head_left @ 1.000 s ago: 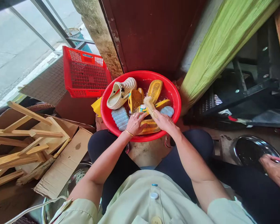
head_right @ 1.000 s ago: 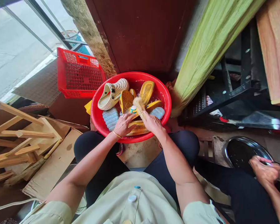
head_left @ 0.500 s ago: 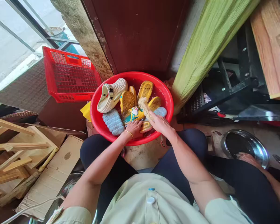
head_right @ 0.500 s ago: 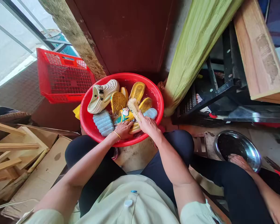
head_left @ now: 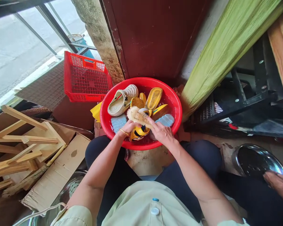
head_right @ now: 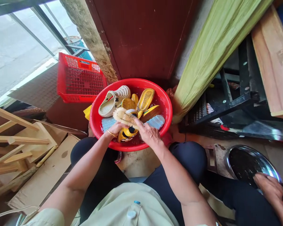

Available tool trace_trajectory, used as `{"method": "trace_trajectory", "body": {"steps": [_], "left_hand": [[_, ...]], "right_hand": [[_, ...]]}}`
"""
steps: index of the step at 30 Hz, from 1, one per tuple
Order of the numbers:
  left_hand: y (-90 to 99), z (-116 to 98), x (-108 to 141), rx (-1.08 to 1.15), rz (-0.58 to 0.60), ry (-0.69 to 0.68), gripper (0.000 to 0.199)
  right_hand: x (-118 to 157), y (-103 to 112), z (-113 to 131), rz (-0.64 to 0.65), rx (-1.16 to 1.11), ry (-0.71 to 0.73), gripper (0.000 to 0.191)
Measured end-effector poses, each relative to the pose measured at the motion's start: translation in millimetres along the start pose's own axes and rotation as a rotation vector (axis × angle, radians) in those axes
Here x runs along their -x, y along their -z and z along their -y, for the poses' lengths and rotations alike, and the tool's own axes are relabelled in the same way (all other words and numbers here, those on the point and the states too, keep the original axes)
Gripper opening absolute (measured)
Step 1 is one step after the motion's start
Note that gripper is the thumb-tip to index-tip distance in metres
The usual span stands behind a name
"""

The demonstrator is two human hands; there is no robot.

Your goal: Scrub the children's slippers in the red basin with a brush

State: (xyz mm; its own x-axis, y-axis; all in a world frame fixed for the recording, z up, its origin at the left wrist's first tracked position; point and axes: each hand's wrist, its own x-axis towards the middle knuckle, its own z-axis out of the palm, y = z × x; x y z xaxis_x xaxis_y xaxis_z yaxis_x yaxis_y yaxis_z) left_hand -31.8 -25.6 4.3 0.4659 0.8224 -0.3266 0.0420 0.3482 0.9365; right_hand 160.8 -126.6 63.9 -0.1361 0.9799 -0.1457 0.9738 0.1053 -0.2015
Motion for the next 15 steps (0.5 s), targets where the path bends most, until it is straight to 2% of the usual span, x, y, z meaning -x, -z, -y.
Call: {"method": "trace_trajectory", "body": {"steps": [4,8,11,15], "left_hand": [[3.3,1,0,0.081,-0.046,0.051,0.041],[5.9,-2,6,0.051,-0.057,0.064,0.037],[7.2,-1,8,-0.023,-0.059,0.007,0.033],[14.7,-5,8,0.045,-0.173,-0.136,0.032]], "right_hand": [[-14,1,-17,0.005,-0.011,-0.061,0.062],[-16,2,-33,-0.088,-0.060,-0.167,0.064],[-12,0,-28,-0.115,-0.096,-0.104,0.064],[-11,-1,-24,-0.047,-0.138,-0.117,0.064]]}}
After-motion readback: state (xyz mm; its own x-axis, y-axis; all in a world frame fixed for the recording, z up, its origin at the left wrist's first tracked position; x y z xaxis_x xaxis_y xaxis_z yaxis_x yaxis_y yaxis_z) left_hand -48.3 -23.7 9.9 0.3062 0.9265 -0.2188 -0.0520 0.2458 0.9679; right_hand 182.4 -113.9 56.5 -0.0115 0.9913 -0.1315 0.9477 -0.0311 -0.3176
